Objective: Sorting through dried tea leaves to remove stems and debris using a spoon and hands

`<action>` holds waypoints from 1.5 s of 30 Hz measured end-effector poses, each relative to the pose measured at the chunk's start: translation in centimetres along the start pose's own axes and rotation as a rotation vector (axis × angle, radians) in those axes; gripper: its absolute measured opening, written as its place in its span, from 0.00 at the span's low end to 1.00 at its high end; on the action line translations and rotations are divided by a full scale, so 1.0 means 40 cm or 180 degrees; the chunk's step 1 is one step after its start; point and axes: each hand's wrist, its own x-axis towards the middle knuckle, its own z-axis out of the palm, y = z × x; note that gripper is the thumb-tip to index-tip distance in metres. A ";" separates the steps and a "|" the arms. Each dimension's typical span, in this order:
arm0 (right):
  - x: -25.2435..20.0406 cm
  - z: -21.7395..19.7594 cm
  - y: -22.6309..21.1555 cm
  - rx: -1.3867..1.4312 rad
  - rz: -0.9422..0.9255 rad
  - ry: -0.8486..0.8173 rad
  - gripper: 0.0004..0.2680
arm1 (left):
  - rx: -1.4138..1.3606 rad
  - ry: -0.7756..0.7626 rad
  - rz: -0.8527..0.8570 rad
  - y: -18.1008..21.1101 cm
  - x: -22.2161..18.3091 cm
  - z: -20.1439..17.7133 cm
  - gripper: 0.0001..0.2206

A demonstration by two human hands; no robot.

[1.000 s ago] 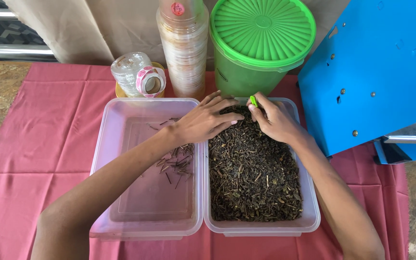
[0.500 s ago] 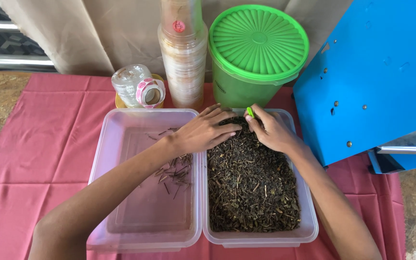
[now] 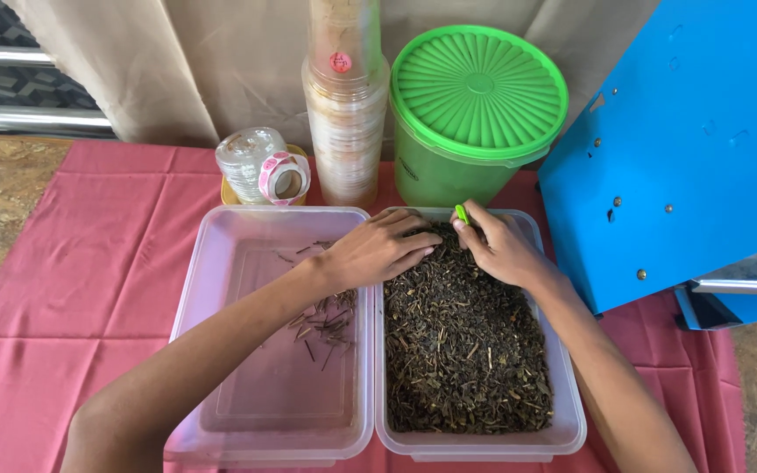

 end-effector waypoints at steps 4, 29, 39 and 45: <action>-0.003 -0.008 -0.023 -0.0004 0.0007 0.0029 0.05 | -0.0073 -0.0005 -0.0027 0.008 0.003 -0.011 0.07; -0.003 -0.024 -0.039 -0.0138 0.0072 0.0007 0.03 | 0.0109 0.0107 -0.0051 0.013 -0.007 -0.011 0.06; 0.000 -0.015 -0.028 -0.0238 0.0044 0.0058 0.04 | 0.0156 0.0108 -0.0033 0.011 -0.007 -0.014 0.06; -0.005 -0.025 -0.033 -0.0218 0.0104 0.0019 0.04 | 0.0160 0.0127 -0.0038 0.015 -0.006 -0.017 0.06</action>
